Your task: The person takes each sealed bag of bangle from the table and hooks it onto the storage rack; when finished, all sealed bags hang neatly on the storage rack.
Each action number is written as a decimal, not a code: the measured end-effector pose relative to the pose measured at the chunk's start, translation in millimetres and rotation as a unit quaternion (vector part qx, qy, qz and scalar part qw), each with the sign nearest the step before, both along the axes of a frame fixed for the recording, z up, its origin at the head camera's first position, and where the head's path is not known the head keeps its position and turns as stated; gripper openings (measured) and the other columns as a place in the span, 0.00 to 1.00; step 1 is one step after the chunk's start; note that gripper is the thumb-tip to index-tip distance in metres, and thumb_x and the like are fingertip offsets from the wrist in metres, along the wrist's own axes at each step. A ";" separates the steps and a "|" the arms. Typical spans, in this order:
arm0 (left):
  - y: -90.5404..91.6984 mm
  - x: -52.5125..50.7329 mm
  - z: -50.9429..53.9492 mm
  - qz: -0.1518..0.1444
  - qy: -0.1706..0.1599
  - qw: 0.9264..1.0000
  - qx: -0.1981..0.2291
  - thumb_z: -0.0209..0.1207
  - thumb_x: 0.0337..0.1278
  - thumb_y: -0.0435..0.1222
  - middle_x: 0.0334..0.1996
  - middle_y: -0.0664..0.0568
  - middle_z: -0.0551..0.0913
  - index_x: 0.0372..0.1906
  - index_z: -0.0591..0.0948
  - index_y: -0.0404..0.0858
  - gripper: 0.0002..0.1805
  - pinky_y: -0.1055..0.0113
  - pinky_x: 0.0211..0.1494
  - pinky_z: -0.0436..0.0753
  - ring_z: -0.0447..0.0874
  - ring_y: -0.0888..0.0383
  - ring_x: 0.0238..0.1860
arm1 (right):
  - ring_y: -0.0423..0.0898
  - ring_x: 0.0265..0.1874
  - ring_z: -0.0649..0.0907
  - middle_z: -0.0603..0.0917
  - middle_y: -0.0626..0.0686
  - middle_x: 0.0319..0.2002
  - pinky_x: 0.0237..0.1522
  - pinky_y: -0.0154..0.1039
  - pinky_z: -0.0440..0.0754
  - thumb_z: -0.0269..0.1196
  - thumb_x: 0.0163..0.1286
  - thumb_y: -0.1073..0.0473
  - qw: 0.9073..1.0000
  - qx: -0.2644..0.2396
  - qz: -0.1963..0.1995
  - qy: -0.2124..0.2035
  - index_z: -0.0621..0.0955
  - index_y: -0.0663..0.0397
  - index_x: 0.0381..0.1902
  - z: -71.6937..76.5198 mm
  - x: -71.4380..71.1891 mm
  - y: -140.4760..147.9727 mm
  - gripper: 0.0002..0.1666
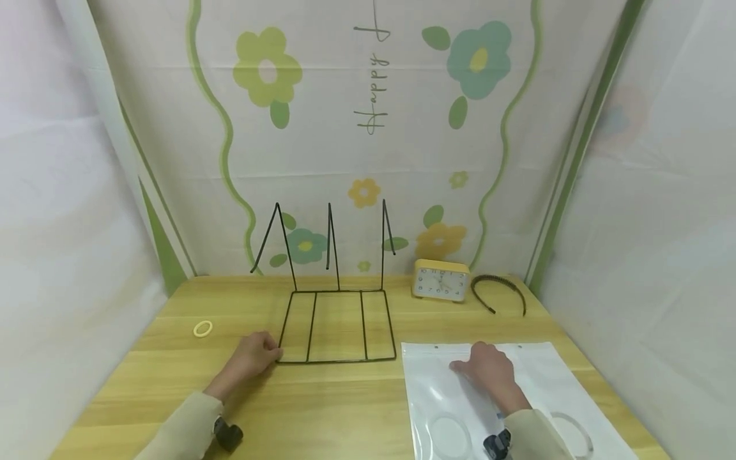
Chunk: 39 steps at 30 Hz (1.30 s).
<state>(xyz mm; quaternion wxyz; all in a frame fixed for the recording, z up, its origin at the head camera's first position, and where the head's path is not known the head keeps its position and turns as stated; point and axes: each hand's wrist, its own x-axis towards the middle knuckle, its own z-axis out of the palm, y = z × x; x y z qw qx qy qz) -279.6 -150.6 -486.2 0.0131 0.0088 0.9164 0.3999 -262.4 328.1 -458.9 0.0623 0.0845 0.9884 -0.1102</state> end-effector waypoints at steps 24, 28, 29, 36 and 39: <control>-0.9 -1.5 2.6 0.039 -0.071 0.990 0.112 0.62 0.58 0.26 0.28 0.43 0.80 0.34 0.80 0.29 0.03 0.68 0.28 0.84 0.83 0.57 0.23 | 0.61 0.48 0.80 0.80 0.71 0.52 0.47 0.54 0.81 0.56 0.75 0.52 0.957 -0.263 -0.006 0.120 0.76 0.73 0.55 -2.6 -1.2 18.6 0.26; 0.2 -1.4 2.5 0.041 -0.070 0.990 0.114 0.62 0.58 0.25 0.29 0.43 0.80 0.34 0.80 0.29 0.02 0.68 0.29 0.84 0.83 0.57 0.23 | 0.61 0.48 0.81 0.80 0.69 0.51 0.43 0.49 0.82 0.57 0.74 0.51 0.953 -0.257 0.004 0.162 0.78 0.67 0.50 2.4 -1.5 11.8 0.22; 0.0 -1.5 2.6 0.039 -0.068 0.991 0.111 0.62 0.58 0.25 0.29 0.43 0.79 0.34 0.79 0.28 0.02 0.68 0.28 0.84 0.83 0.57 0.23 | 0.60 0.47 0.81 0.81 0.69 0.50 0.42 0.48 0.81 0.57 0.75 0.51 0.951 -0.255 0.007 0.172 0.78 0.66 0.49 3.9 -1.5 9.4 0.22; 0.7 -0.6 1.9 0.034 -0.063 0.991 0.111 0.62 0.58 0.24 0.28 0.43 0.79 0.33 0.79 0.29 0.02 0.67 0.29 0.85 0.82 0.57 0.23 | 0.54 0.41 0.82 0.85 0.61 0.42 0.38 0.42 0.79 0.58 0.74 0.52 0.943 -0.235 0.043 0.232 0.81 0.59 0.43 21.1 2.8 -12.8 0.14; 1.1 0.2 1.0 0.027 -0.058 0.992 0.105 0.61 0.58 0.24 0.26 0.44 0.79 0.32 0.78 0.30 0.03 0.67 0.28 0.84 0.82 0.57 0.22 | 0.49 0.36 0.81 0.86 0.57 0.39 0.35 0.39 0.78 0.59 0.74 0.52 0.936 -0.243 0.069 0.244 0.81 0.58 0.42 36.0 5.2 -24.7 0.14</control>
